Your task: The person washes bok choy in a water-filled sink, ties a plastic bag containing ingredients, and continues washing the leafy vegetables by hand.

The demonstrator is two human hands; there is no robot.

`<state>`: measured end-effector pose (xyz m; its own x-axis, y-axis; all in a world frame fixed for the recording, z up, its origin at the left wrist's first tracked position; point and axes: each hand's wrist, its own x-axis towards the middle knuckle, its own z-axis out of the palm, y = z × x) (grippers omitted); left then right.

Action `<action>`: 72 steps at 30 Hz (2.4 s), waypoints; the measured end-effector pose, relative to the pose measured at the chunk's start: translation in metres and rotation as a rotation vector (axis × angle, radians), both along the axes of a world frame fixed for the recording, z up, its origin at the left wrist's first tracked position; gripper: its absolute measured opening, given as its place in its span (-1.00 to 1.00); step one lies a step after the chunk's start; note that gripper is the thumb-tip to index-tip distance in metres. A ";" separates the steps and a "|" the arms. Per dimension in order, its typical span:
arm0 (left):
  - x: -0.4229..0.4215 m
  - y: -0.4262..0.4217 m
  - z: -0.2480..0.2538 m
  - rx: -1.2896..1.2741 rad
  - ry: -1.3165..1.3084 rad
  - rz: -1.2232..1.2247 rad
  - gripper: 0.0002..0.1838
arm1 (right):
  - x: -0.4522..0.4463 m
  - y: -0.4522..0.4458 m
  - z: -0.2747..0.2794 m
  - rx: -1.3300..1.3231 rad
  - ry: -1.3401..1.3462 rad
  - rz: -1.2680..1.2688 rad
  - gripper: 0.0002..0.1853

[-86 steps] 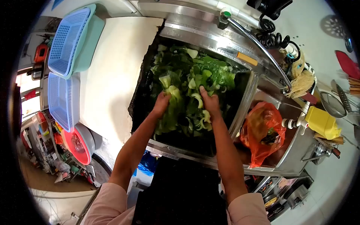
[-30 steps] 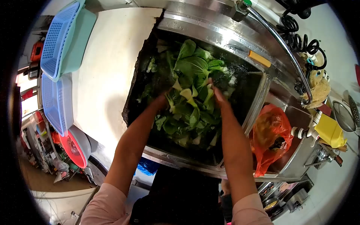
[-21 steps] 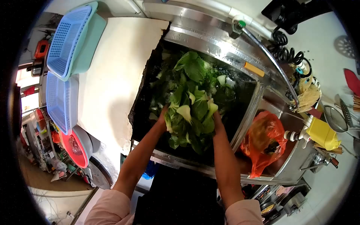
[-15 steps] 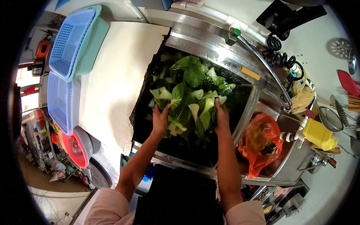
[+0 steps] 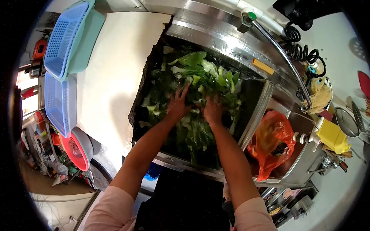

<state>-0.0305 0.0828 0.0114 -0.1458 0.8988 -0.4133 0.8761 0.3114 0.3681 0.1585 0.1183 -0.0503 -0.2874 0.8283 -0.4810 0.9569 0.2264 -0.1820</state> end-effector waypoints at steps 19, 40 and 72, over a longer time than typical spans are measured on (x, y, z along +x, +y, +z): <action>0.094 -0.092 0.140 0.056 -0.057 -0.503 -0.14 | 0.058 -0.044 0.217 0.234 0.539 -0.577 -0.60; 0.128 -0.080 0.130 -0.220 0.223 -0.203 -0.60 | 0.221 -0.117 0.224 0.086 0.963 -0.380 -0.69; 0.178 -0.150 0.168 0.069 -0.299 0.109 -0.82 | 0.398 -0.062 -0.043 -0.089 -0.025 -0.916 -0.44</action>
<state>0.1477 -0.0668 0.1797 -0.1240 0.9120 -0.3909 0.6890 0.3627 0.6275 0.5568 0.0564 -0.0936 0.4737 0.6867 -0.5514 0.7593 -0.6356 -0.1392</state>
